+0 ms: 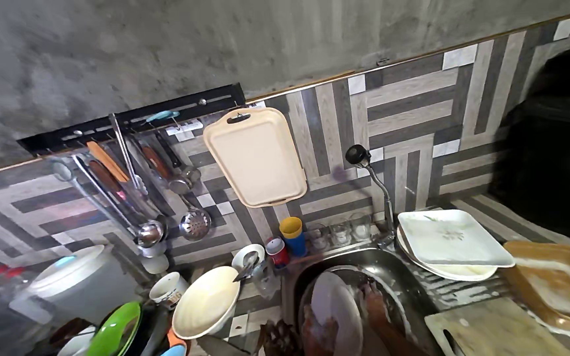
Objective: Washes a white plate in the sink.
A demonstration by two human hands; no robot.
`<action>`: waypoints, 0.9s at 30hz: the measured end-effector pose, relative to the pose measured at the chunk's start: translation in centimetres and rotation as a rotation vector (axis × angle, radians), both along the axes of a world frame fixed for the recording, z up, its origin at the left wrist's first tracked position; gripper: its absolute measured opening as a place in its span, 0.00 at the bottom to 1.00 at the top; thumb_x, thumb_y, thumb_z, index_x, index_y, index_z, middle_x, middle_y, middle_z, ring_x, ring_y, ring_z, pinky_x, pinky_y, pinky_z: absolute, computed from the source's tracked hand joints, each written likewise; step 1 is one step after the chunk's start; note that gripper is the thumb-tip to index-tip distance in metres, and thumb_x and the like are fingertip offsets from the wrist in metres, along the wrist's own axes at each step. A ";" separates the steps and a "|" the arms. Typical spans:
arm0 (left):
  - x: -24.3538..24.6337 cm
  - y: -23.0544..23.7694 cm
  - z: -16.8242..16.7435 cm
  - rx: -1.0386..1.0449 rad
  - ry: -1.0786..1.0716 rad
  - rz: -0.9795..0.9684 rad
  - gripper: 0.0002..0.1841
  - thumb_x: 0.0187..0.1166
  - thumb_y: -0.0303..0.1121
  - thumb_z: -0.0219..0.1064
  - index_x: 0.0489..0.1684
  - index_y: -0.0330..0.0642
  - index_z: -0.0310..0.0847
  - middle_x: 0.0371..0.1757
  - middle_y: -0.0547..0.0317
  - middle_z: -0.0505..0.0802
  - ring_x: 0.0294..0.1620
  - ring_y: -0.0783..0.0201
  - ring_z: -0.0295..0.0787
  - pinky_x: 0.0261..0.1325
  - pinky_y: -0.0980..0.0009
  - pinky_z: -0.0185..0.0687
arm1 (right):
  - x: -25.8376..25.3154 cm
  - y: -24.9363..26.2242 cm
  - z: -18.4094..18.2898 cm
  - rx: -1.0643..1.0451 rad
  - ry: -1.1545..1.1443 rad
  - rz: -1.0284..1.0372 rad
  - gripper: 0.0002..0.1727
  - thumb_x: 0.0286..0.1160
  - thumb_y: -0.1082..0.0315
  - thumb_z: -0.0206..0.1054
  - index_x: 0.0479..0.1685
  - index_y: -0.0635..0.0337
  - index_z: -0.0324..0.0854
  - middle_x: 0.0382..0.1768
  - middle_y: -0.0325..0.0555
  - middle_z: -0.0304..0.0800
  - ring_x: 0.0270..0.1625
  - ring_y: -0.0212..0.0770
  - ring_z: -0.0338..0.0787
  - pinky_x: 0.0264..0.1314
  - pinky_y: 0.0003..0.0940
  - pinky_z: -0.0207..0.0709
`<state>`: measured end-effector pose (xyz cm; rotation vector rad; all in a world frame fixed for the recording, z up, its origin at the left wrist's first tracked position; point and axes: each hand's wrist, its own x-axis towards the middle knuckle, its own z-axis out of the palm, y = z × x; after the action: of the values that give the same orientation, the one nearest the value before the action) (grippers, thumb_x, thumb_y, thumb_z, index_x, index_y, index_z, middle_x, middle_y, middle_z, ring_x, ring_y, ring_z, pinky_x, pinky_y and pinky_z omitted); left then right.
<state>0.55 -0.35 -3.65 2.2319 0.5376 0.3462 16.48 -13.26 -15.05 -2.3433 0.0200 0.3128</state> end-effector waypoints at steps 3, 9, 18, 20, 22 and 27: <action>-0.1 1.4 -1.0 -0.018 -0.055 0.079 0.46 0.65 0.40 0.79 0.81 0.20 0.60 0.64 0.22 0.85 0.69 0.34 0.83 0.75 0.44 0.76 | -2.0 -0.2 -2.0 -0.135 -0.072 0.218 0.33 0.88 0.53 0.57 0.89 0.58 0.64 0.88 0.65 0.62 0.90 0.66 0.61 0.90 0.65 0.54; -0.2 3.2 -0.8 -0.012 -0.042 0.160 0.47 0.67 0.41 0.80 0.80 0.17 0.60 0.64 0.18 0.84 0.69 0.29 0.81 0.75 0.41 0.73 | -7.4 -2.6 0.2 -0.309 0.108 0.760 0.35 0.91 0.59 0.56 0.93 0.62 0.53 0.94 0.64 0.46 0.95 0.66 0.46 0.93 0.66 0.44; 0.9 1.9 -3.8 -0.150 -0.107 0.123 0.47 0.67 0.40 0.81 0.81 0.18 0.59 0.64 0.20 0.84 0.68 0.33 0.83 0.75 0.43 0.76 | -3.7 2.3 2.7 0.382 -0.143 -0.033 0.25 0.78 0.66 0.70 0.71 0.70 0.79 0.67 0.67 0.86 0.71 0.60 0.86 0.78 0.51 0.76; 1.1 1.7 -5.0 -0.186 -0.167 0.121 0.47 0.68 0.38 0.80 0.82 0.18 0.57 0.67 0.20 0.82 0.71 0.34 0.81 0.77 0.45 0.73 | -5.9 4.9 3.6 0.424 -0.200 0.093 0.25 0.84 0.64 0.62 0.76 0.68 0.78 0.76 0.66 0.79 0.80 0.59 0.78 0.87 0.51 0.67; 1.2 2.0 -5.3 -0.172 -0.218 0.125 0.43 0.71 0.36 0.78 0.80 0.15 0.58 0.66 0.18 0.83 0.70 0.33 0.81 0.77 0.46 0.74 | -8.7 5.7 5.0 0.405 -0.284 0.282 0.26 0.89 0.62 0.55 0.81 0.63 0.75 0.82 0.62 0.74 0.86 0.59 0.71 0.91 0.53 0.59; 1.9 2.2 -4.7 -0.149 -0.122 0.195 0.43 0.72 0.38 0.78 0.79 0.16 0.59 0.64 0.16 0.82 0.69 0.29 0.81 0.75 0.42 0.74 | -11.8 0.8 3.5 0.239 -0.171 0.352 0.28 0.90 0.59 0.57 0.84 0.64 0.71 0.86 0.62 0.69 0.89 0.59 0.67 0.92 0.56 0.56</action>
<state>2.45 1.89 -8.36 2.0056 0.6940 0.5224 4.64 -12.46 -11.51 -2.1196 -0.4910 0.2675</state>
